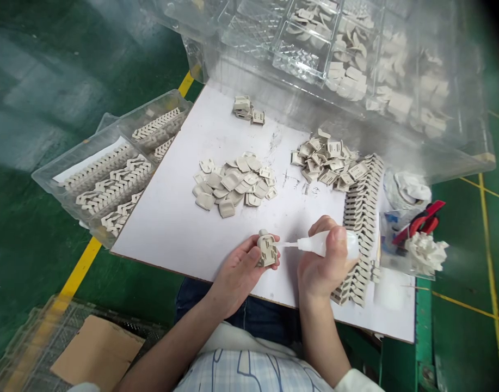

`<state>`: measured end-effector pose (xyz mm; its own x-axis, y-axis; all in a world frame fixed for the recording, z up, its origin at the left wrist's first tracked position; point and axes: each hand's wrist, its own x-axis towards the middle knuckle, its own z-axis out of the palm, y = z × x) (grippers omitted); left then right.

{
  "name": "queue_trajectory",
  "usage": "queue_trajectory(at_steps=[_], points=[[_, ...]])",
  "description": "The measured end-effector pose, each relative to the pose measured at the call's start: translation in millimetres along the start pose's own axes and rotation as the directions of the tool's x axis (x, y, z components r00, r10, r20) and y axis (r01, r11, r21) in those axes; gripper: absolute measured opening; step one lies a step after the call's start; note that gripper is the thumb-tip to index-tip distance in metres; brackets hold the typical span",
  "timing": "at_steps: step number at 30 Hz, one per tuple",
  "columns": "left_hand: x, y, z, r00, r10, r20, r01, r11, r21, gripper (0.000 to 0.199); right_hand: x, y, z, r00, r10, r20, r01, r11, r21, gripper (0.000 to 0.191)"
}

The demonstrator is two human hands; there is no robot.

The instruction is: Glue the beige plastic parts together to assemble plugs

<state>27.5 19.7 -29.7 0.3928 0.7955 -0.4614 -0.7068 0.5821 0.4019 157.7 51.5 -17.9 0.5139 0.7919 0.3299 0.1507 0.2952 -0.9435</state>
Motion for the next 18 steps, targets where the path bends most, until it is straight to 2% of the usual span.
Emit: queue_trajectory(at_steps=[8, 18], points=[[0.2, -0.1, 1.1, 1.0, -0.002, -0.005, 0.002, 1.0, -0.007, 0.043, -0.4, 3.0, -2.0, 1.0, -0.017, 0.018, 0.017, 1.0, 0.005, 0.049], [-0.6, 0.8, 1.2, 1.0, -0.017, -0.023, 0.017, 1.0, -0.019, 0.044, 0.0, -2.7, -1.0, 0.999, 0.034, -0.032, -0.034, 0.999, -0.026, 0.047]])
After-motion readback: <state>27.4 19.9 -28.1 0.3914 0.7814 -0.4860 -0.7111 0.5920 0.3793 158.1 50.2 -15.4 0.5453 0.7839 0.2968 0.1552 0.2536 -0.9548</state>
